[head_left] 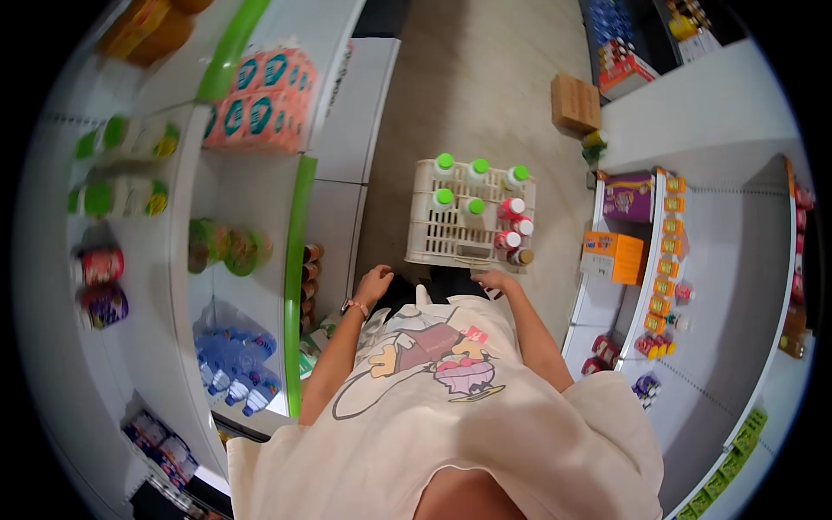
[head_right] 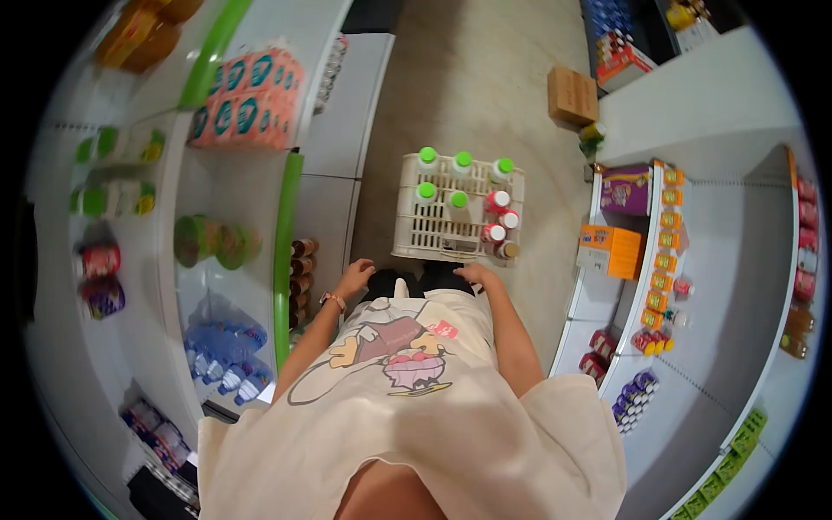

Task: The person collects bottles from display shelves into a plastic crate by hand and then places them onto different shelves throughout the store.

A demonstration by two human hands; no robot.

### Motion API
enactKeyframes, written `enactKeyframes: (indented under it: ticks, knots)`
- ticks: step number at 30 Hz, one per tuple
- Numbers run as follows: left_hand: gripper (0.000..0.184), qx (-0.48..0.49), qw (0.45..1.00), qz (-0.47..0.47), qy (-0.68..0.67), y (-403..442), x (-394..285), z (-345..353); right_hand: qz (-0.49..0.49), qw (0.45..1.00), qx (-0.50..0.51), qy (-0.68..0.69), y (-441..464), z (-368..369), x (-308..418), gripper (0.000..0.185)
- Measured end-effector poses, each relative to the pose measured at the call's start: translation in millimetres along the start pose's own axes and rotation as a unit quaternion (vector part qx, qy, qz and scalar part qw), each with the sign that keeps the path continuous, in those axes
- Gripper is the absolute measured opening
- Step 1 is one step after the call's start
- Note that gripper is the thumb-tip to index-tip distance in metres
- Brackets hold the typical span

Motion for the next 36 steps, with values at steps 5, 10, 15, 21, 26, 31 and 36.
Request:
enactKeyframes:
  ticks: [5,10,15,21,26,31,36]
  knots:
    - [0.033,-0.039,0.983,0.062,-0.171,-62,5,-41,-0.149,0.984,0.051,-0.082,-44,24,146,0.062]
    - [0.034,-0.040,0.931,0.128,-0.338,-184,-121,-143,-0.423,0.882,0.129,-0.165,-166,93,314,0.054]
    - [0.039,-0.200,0.844,0.266,-0.420,-322,-190,-251,-0.542,0.767,0.283,-0.193,-320,178,419,0.046]
    - [0.044,-0.435,0.747,0.382,-0.327,-408,-195,-340,-0.727,0.634,0.234,-0.123,-394,252,503,0.045]
    - [0.049,-0.521,0.754,0.329,-0.226,-380,-169,-415,-0.793,0.602,-0.023,-0.089,-382,314,588,0.054]
    - [0.062,-0.496,0.773,0.264,-0.293,-338,-133,-460,-0.783,0.567,-0.164,-0.198,-327,362,672,0.084]
    - [0.063,-0.484,0.790,0.243,-0.286,-349,-139,-441,-0.770,0.584,-0.180,-0.185,-330,364,663,0.077]
Point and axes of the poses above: each hand's wrist, its own y-axis towards the middle knuckle, its own z-axis out of the palm, x = y × z, the point moved 2 cm from there along y, towards the middle knuckle, and after that the axes turned 8 degrees about -y, right-handed, at the moved point
